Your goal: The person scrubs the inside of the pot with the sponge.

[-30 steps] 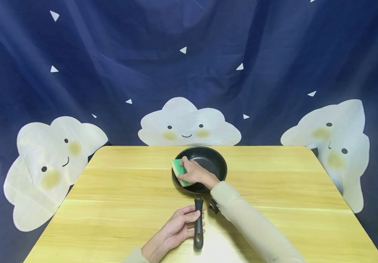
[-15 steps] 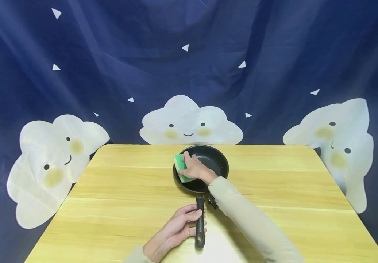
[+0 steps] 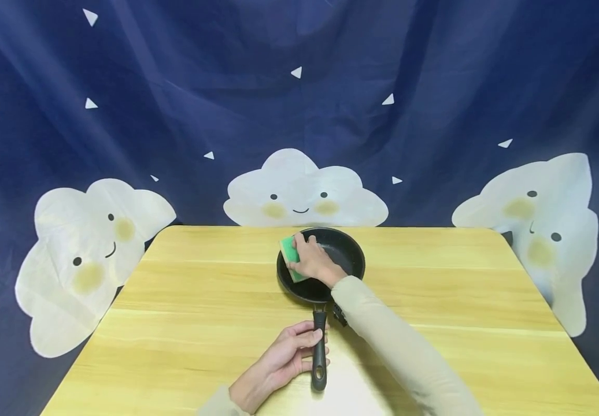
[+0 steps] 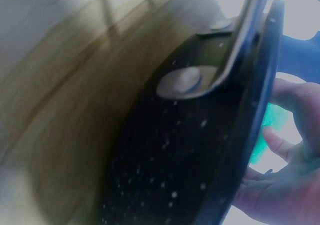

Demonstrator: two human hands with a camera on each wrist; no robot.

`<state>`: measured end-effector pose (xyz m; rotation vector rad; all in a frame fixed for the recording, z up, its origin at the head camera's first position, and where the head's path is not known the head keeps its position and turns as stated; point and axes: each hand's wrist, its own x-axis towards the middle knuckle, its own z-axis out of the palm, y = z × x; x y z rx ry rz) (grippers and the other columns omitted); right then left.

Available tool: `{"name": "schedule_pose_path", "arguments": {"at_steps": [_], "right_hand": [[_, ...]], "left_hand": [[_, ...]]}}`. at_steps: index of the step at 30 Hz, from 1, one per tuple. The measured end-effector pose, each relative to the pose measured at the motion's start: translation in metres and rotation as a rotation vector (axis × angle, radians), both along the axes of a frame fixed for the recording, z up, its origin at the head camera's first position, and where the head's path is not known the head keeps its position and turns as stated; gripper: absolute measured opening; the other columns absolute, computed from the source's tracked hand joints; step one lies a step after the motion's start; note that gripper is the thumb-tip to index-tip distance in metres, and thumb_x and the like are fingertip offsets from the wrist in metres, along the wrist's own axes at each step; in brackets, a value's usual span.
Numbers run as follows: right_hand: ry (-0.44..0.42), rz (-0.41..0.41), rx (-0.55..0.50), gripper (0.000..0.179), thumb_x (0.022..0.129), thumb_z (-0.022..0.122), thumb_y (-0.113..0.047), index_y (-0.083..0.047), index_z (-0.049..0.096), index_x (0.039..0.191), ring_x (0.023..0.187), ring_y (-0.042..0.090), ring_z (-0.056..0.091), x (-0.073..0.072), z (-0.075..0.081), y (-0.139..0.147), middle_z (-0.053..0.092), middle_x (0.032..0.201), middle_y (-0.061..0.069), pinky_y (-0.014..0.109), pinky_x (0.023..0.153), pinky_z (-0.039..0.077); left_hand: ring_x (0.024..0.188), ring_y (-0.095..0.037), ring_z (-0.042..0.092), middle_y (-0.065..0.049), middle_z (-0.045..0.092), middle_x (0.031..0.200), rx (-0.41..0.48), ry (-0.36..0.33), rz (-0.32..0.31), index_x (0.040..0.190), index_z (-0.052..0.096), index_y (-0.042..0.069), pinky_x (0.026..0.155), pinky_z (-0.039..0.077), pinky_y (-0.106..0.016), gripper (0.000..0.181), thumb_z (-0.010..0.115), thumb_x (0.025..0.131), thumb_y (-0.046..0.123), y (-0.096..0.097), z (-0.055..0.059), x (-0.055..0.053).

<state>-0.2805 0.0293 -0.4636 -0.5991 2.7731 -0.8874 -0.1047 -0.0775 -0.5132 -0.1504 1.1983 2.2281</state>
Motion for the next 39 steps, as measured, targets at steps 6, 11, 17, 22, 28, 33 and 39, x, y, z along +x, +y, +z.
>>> {"name": "schedule_pose_path", "arguments": {"at_steps": [6, 11, 17, 22, 28, 33, 39], "right_hand": [[0.088, 0.008, 0.067, 0.044, 0.095, 0.076, -0.023, -0.013, 0.046, 0.124, 0.086, 0.031, 0.053, -0.005, -0.002, 0.003, 0.046, 0.107, 0.017, 0.041, 0.069, 0.05], [0.164, -0.012, 0.113, 0.044, 0.096, 0.074, -0.023, -0.015, 0.045, 0.128, 0.089, 0.034, 0.054, -0.008, -0.006, 0.008, 0.048, 0.108, 0.018, 0.045, 0.066, 0.053], [0.224, -0.012, 0.13, 0.043, 0.097, 0.074, -0.022, -0.016, 0.045, 0.128, 0.09, 0.037, 0.057, -0.009, -0.009, 0.013, 0.049, 0.108, 0.02, 0.049, 0.066, 0.056], [0.276, -0.008, 0.167, 0.042, 0.097, 0.073, -0.022, -0.016, 0.045, 0.128, 0.091, 0.037, 0.056, -0.009, -0.011, 0.016, 0.05, 0.108, 0.02, 0.049, 0.066, 0.057], [0.332, 0.005, 0.184, 0.041, 0.096, 0.074, -0.019, -0.013, 0.048, 0.128, 0.088, 0.037, 0.056, -0.01, -0.011, 0.02, 0.052, 0.108, 0.021, 0.049, 0.063, 0.057], [0.355, -0.006, 0.239, 0.043, 0.095, 0.076, -0.019, -0.014, 0.048, 0.127, 0.089, 0.039, 0.056, -0.011, -0.011, 0.025, 0.052, 0.11, 0.021, 0.05, 0.063, 0.056], [0.415, -0.007, 0.291, 0.044, 0.093, 0.078, -0.019, -0.012, 0.047, 0.124, 0.09, 0.042, 0.057, -0.013, -0.013, 0.031, 0.053, 0.11, 0.023, 0.052, 0.061, 0.055]], "left_hand": [[0.085, -0.017, 0.066, -0.005, 0.065, 0.094, 0.004, -0.004, 0.012, 0.131, 0.058, -0.006, 0.084, 0.061, -0.048, 0.037, 0.067, 0.099, 0.011, 0.0, 0.0, 0.0], [0.084, -0.017, 0.066, -0.004, 0.066, 0.092, 0.011, 0.01, 0.021, 0.132, 0.059, -0.005, 0.084, 0.061, -0.049, 0.038, 0.067, 0.098, 0.01, 0.0, 0.0, 0.001], [0.084, -0.016, 0.065, -0.004, 0.065, 0.092, 0.013, 0.017, 0.019, 0.131, 0.059, -0.005, 0.084, 0.061, -0.049, 0.038, 0.067, 0.098, 0.01, 0.001, 0.0, 0.002], [0.085, -0.017, 0.064, -0.006, 0.064, 0.095, 0.001, 0.003, 0.022, 0.132, 0.06, -0.005, 0.084, 0.061, -0.047, 0.039, 0.068, 0.098, 0.011, 0.002, 0.0, 0.002], [0.086, -0.017, 0.065, -0.008, 0.064, 0.096, -0.019, 0.008, 0.04, 0.13, 0.061, -0.005, 0.085, 0.06, -0.05, 0.035, 0.067, 0.099, 0.01, 0.003, 0.002, 0.002], [0.085, -0.018, 0.064, -0.008, 0.064, 0.096, -0.029, 0.01, 0.047, 0.131, 0.06, -0.006, 0.084, 0.061, -0.05, 0.036, 0.067, 0.099, 0.01, 0.004, 0.003, 0.003], [0.085, -0.019, 0.065, -0.009, 0.064, 0.097, -0.035, -0.003, 0.06, 0.131, 0.061, -0.006, 0.084, 0.061, -0.049, 0.038, 0.069, 0.097, 0.011, 0.004, 0.001, 0.004]]}}
